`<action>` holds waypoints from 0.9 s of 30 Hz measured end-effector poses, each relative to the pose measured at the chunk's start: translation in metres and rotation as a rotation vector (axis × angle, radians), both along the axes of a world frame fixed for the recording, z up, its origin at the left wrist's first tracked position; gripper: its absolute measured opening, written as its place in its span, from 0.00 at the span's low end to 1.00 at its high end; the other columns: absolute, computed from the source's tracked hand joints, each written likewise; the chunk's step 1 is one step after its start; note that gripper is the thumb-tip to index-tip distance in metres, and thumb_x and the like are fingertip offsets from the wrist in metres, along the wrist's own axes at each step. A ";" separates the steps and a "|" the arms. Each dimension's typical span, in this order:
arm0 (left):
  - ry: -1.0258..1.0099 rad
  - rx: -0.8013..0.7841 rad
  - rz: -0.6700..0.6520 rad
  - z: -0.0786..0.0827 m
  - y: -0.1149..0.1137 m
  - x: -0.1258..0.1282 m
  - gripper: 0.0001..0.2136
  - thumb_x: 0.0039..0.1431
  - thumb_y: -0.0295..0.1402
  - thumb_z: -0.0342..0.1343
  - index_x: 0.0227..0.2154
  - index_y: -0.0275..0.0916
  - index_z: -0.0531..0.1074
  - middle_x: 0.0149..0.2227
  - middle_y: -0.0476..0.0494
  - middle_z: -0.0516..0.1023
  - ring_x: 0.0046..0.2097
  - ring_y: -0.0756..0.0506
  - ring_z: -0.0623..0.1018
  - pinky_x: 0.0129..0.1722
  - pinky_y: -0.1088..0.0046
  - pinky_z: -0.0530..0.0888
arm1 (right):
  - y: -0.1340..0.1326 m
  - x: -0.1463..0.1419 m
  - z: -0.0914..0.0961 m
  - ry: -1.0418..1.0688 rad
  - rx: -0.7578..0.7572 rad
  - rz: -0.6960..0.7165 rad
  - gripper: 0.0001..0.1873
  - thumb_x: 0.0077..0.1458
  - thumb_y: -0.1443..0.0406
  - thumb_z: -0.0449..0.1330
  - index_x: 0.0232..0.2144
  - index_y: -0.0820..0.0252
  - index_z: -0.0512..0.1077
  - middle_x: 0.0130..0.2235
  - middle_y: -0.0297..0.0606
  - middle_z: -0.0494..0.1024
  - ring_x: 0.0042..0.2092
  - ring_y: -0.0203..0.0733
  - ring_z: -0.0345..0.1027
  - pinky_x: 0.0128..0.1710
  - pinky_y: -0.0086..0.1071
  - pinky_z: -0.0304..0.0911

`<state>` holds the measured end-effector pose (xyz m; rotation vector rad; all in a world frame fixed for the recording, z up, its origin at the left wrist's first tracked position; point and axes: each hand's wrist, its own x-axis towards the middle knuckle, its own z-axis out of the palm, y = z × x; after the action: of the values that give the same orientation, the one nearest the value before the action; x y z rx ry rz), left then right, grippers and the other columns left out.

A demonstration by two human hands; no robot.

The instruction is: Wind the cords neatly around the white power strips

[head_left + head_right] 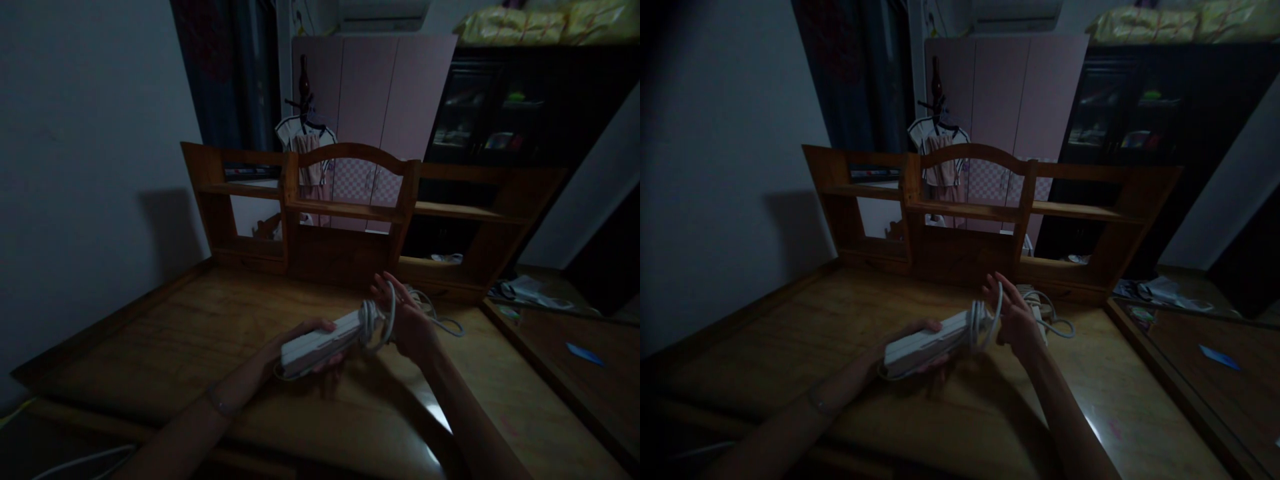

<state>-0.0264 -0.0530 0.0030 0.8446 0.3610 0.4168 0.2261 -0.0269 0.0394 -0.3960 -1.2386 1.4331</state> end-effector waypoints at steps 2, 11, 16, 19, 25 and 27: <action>-0.085 0.064 0.092 -0.004 0.011 0.002 0.23 0.58 0.45 0.43 0.47 0.32 0.66 0.32 0.38 0.74 0.24 0.47 0.73 0.28 0.71 0.71 | 0.001 0.005 0.002 0.011 -0.003 -0.034 0.30 0.48 0.63 0.53 0.56 0.51 0.63 0.61 0.36 0.62 0.60 0.48 0.57 0.61 0.46 0.48; -0.499 0.023 0.714 0.001 0.032 -0.007 0.14 0.60 0.42 0.44 0.38 0.38 0.67 0.28 0.46 0.69 0.24 0.50 0.70 0.31 0.70 0.73 | 0.010 -0.002 -0.014 -0.152 -0.055 -0.001 0.22 0.53 0.59 0.52 0.50 0.54 0.70 0.59 0.40 0.64 0.52 0.49 0.66 0.50 0.43 0.61; -0.553 -0.052 0.802 0.000 0.030 -0.012 0.13 0.59 0.41 0.45 0.36 0.38 0.68 0.28 0.46 0.67 0.26 0.51 0.69 0.32 0.72 0.73 | 0.006 -0.014 -0.024 -0.352 -0.061 0.194 0.19 0.53 0.60 0.56 0.45 0.59 0.74 0.51 0.47 0.73 0.43 0.47 0.72 0.45 0.42 0.64; -0.493 -0.036 0.759 0.005 0.031 -0.009 0.13 0.59 0.42 0.45 0.36 0.37 0.67 0.27 0.47 0.67 0.24 0.51 0.69 0.29 0.72 0.73 | -0.006 -0.020 -0.019 -0.430 -0.053 0.302 0.18 0.54 0.59 0.57 0.45 0.62 0.74 0.45 0.47 0.77 0.39 0.45 0.73 0.45 0.43 0.64; -0.282 0.140 0.482 0.003 0.032 -0.002 0.18 0.58 0.48 0.41 0.33 0.37 0.66 0.24 0.45 0.70 0.20 0.48 0.71 0.18 0.74 0.67 | -0.017 -0.026 -0.012 -0.426 -0.122 0.196 0.20 0.57 0.55 0.56 0.49 0.58 0.71 0.47 0.45 0.76 0.37 0.41 0.74 0.45 0.42 0.66; -0.237 0.161 0.399 -0.004 0.031 0.000 0.21 0.58 0.50 0.40 0.37 0.35 0.67 0.26 0.43 0.72 0.22 0.46 0.72 0.19 0.74 0.68 | -0.013 -0.026 -0.018 -0.391 -0.156 0.149 0.22 0.57 0.53 0.56 0.50 0.57 0.70 0.47 0.45 0.76 0.36 0.41 0.74 0.43 0.41 0.67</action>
<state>-0.0267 -0.0223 -0.0009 0.8688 0.2771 0.9183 0.2003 -0.0403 0.0219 -0.7297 -1.4955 1.6370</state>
